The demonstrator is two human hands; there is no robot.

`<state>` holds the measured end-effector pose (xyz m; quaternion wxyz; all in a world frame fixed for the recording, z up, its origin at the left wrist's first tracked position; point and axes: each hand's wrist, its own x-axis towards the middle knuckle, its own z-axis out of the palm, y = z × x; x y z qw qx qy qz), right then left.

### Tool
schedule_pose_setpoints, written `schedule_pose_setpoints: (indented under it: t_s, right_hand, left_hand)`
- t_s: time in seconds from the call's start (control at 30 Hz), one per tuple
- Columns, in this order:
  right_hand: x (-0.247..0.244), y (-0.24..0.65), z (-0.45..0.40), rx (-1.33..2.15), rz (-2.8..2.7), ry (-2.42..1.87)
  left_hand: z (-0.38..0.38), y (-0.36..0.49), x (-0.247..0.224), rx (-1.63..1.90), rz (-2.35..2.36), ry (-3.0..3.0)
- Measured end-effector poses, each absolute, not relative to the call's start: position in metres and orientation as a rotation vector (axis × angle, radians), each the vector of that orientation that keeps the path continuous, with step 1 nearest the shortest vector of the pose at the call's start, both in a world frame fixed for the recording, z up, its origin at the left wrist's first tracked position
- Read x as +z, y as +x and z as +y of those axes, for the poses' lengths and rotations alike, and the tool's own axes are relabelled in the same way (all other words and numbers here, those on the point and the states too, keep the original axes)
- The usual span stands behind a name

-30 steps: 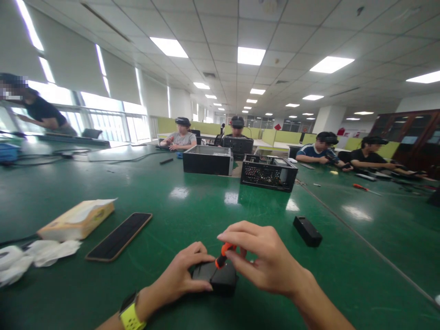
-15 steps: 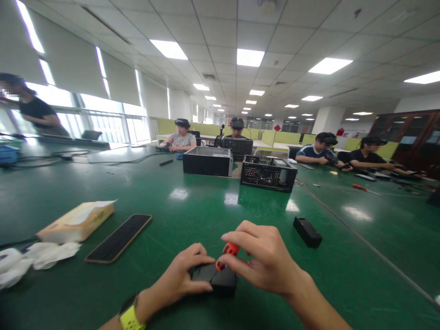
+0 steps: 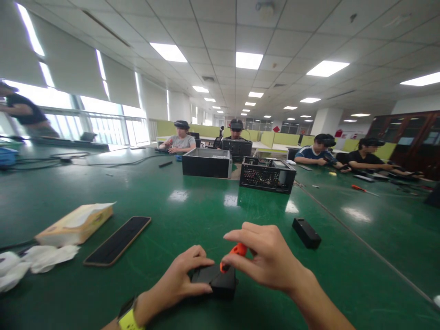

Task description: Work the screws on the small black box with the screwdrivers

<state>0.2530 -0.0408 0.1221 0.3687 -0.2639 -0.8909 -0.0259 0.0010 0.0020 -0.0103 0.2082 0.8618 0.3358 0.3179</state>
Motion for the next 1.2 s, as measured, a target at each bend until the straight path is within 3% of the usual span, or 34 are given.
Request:
schedule_pose_setpoints:
  t_s: [0.1, 0.3, 0.43, 0.57, 0.8, 1.03, 1.2]
  right_hand:
    - [0.121, 0.253, -0.041, -0.184, -2.282, -0.724]
    - [0.133, 0.263, -0.040, 0.177, -2.374, -0.804]
    - [0.125, 0.286, -0.018, 0.141, -2.134, -0.970]
    - [0.076, 0.314, 0.013, 0.183, -1.879, -1.273]
    - [-0.017, 0.347, 0.030, 0.333, -2.066, -1.522]
    - [0.007, 0.343, 0.013, 0.233, -2.101, -1.552]
    - [0.019, 0.330, -0.006, 0.412, -2.326, -1.656]
  left_hand:
    - [0.002, 0.001, -0.009, 0.888, 0.935, 2.392]
    - [0.002, 0.002, -0.009, 0.888, 0.945, 2.387]
    - [0.000, 0.003, -0.007, 0.875, 0.971, 2.369]
    - [-0.002, 0.003, -0.002, 0.858, 0.993, 2.346]
    - [-0.004, 0.003, 0.001, 0.837, 1.018, 2.332]
    - [-0.003, 0.003, -0.001, 0.870, 0.985, 2.346]
    - [-0.004, 0.004, 0.000, 0.870, 0.978, 2.357]
